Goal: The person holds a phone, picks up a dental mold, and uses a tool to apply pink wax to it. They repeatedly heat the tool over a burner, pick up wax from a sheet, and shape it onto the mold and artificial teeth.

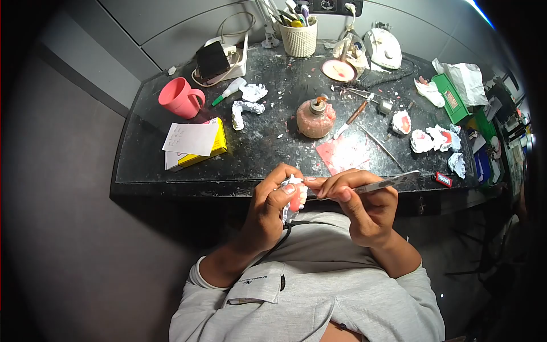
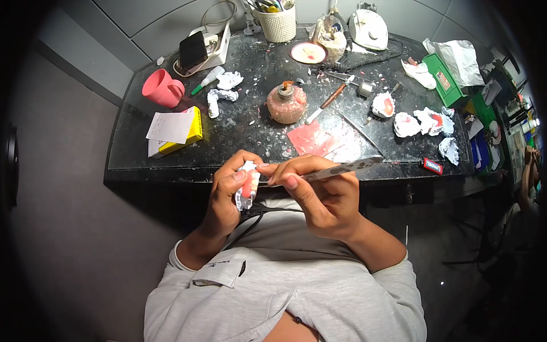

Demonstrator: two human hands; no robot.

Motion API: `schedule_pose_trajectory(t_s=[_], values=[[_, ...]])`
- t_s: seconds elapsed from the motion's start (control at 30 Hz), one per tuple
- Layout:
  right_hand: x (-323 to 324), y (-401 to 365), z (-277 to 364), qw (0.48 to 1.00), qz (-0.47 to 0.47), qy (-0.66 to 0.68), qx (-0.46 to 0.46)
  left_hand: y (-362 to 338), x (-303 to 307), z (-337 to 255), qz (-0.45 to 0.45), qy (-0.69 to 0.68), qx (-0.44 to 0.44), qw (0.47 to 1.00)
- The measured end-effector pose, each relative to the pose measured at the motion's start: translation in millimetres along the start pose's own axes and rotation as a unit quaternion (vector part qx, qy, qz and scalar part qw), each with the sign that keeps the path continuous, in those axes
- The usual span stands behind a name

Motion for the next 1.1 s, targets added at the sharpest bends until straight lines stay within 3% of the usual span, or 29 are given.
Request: schedule_pose_trajectory(t_s=[0.23, 0.37, 0.9, 1.03, 1.1], values=[[-16, -2, 17, 0.962, 0.111, -0.227, 0.103, -1, -2, 8, -0.001, -0.019, 0.043, 0.999], [-18, -3, 17, 0.948, 0.114, -0.269, 0.128, 0, -1, 12, -0.019, -0.012, 0.056, 0.998], [-16, -4, 15, 0.937, 0.113, -0.285, 0.166, 0, -10, 27, 0.052, -0.154, 0.121, 0.979], [-2, -6, 12, 0.952, 0.02, -0.237, 0.194, 1, -6, 28, 0.042, -0.146, 0.091, 0.984], [7, -10, 9, 0.976, -0.05, -0.116, 0.176, 1, -4, 27, 0.022, -0.129, 0.1, 0.986]])
Point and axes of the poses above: each hand's wrist, its own y-axis towards the middle knuckle, its own x-axis out of the back of the hand, z = x × y, the point moved 6 cm from there along y, towards the middle knuckle, and after that the axes turned 14 degrees about y, right-handed, at the moved point
